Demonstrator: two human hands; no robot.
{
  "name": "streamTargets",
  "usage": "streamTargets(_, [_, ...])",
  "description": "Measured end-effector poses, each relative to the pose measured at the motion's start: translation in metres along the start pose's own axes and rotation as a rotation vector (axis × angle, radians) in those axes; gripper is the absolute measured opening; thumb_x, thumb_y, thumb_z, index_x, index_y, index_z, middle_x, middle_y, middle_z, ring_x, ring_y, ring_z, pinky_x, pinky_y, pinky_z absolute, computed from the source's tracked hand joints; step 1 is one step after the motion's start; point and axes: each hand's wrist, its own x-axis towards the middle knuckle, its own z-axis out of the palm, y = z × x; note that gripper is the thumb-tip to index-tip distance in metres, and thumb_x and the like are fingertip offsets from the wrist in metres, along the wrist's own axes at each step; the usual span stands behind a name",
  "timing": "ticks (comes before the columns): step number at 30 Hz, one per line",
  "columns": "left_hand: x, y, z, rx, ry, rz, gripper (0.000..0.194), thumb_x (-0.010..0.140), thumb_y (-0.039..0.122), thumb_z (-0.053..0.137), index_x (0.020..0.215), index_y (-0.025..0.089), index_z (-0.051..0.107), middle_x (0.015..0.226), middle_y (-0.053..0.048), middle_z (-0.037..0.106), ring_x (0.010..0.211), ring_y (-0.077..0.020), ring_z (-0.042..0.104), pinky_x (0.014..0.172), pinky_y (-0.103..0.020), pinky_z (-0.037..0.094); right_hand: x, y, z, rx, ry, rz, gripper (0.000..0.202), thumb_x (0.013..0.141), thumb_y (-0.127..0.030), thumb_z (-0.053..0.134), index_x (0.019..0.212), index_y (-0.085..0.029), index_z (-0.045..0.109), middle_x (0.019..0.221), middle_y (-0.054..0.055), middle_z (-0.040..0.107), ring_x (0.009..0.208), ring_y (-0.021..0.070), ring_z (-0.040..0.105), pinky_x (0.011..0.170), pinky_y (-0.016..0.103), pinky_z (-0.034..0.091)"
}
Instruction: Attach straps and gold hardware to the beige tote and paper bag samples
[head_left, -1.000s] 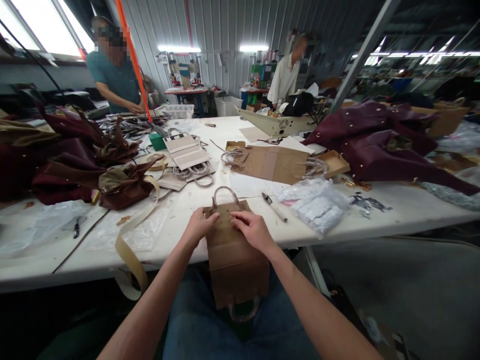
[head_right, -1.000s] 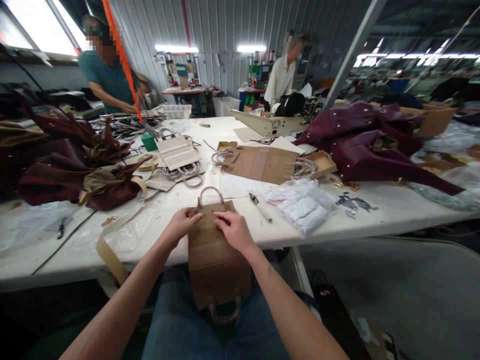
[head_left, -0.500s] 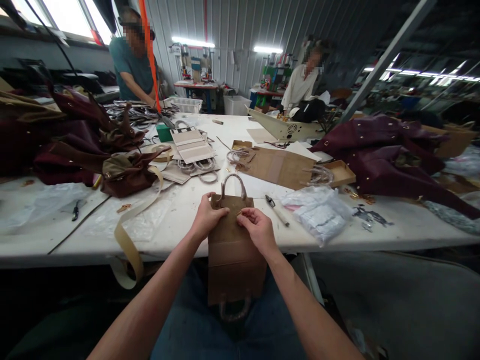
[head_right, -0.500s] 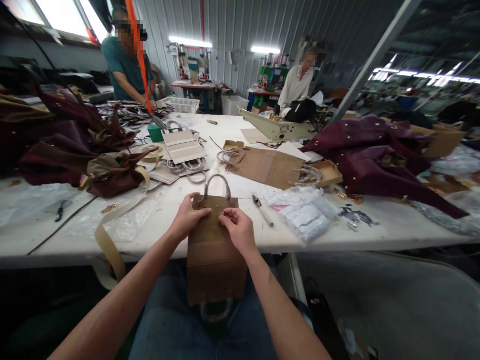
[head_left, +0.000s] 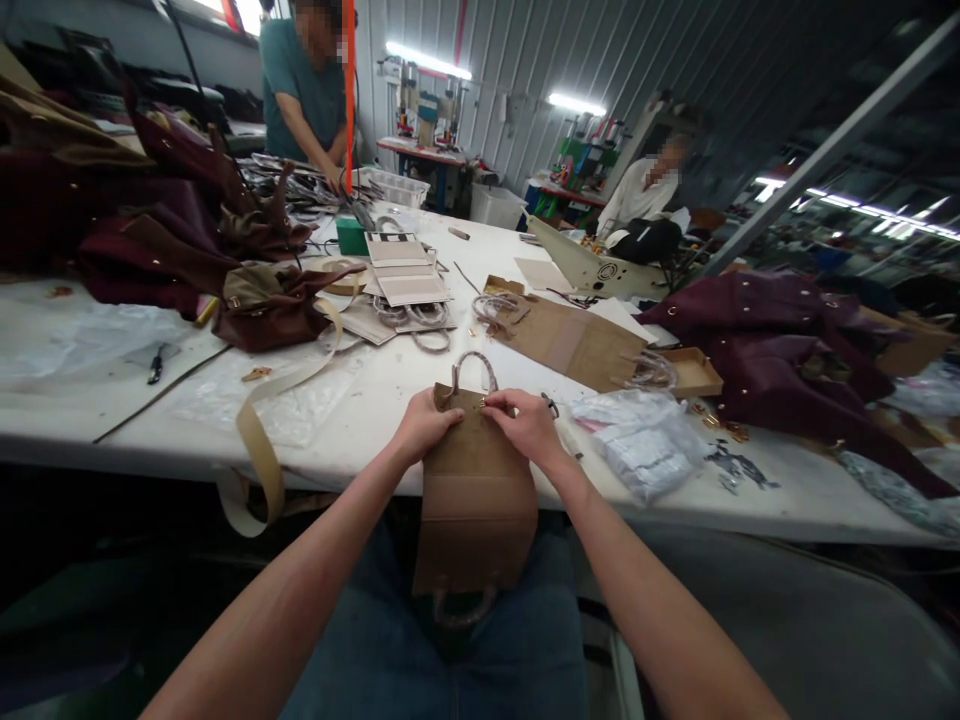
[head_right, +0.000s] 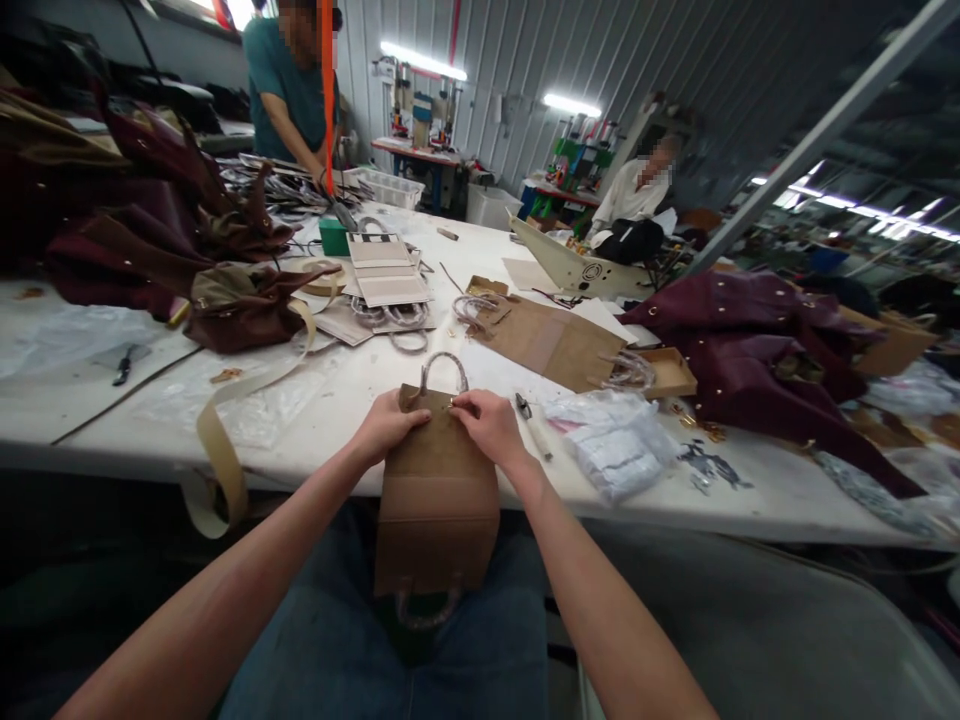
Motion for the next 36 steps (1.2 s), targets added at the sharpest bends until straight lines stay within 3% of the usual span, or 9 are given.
streamTargets(5, [0.002,0.000,0.000,0.047,-0.004,0.026,0.025,0.075,0.028,0.079,0.098,0.018,0.080,0.100,-0.009,0.084,0.092,-0.0271,0.075,0.078,-0.034,0.058,0.001,0.009,0.002,0.030,-0.044,-0.034,0.011,0.096,-0.033,0.080,0.101,-0.027,0.087,0.102,0.006,0.088,0.094,0.0272,0.080,0.091,0.043,0.061])
streamTargets(12, [0.001,0.006,0.004,0.200,0.006,0.086,0.016,0.078,0.026,0.074,0.092,0.019,0.078,0.091,-0.005,0.082,0.087,-0.0259,0.073,0.074,-0.033,0.051,0.004,0.019,-0.005,-0.016,-0.143,-0.191,0.014,0.102,-0.030,0.075,0.103,-0.029,0.089,0.112,0.008,0.088,0.106,0.0295,0.082,0.103,0.048,0.063])
streamTargets(20, [0.001,0.006,0.006,0.227,0.015,0.114,0.008,0.077,0.026,0.072,0.082,0.020,0.072,0.079,0.000,0.075,0.075,-0.0202,0.065,0.067,-0.030,0.044,0.006,0.011,-0.008,-0.185,-0.201,-0.254,0.017,0.101,-0.023,0.069,0.098,-0.027,0.085,0.112,0.009,0.087,0.103,0.0277,0.082,0.096,0.043,0.063])
streamTargets(26, [0.002,0.008,0.006,0.212,-0.001,0.088,0.007,0.076,0.025,0.072,0.079,0.019,0.070,0.076,0.001,0.072,0.072,-0.0186,0.062,0.063,-0.029,0.042,0.005,0.009,0.001,-0.163,-0.188,-0.183,0.012,0.097,-0.024,0.074,0.096,-0.028,0.085,0.103,0.008,0.085,0.098,0.0270,0.079,0.095,0.040,0.063])
streamTargets(31, [0.001,0.006,0.005,0.167,-0.011,0.105,0.009,0.075,0.024,0.073,0.083,0.019,0.072,0.080,0.000,0.075,0.076,-0.0195,0.065,0.065,-0.028,0.044,-0.002,0.005,0.012,-0.229,-0.173,-0.203,0.025,0.103,-0.019,0.065,0.086,-0.026,0.081,0.102,0.009,0.084,0.095,0.0249,0.077,0.090,0.038,0.061])
streamTargets(36, [-0.003,0.008,0.005,0.136,-0.001,0.093,0.013,0.076,0.026,0.075,0.087,0.019,0.074,0.085,-0.001,0.078,0.078,-0.0208,0.068,0.067,-0.029,0.046,-0.002,0.003,0.005,-0.168,-0.227,-0.237,0.030,0.108,-0.024,0.060,0.089,-0.026,0.083,0.108,0.010,0.084,0.098,0.0252,0.078,0.092,0.040,0.062])
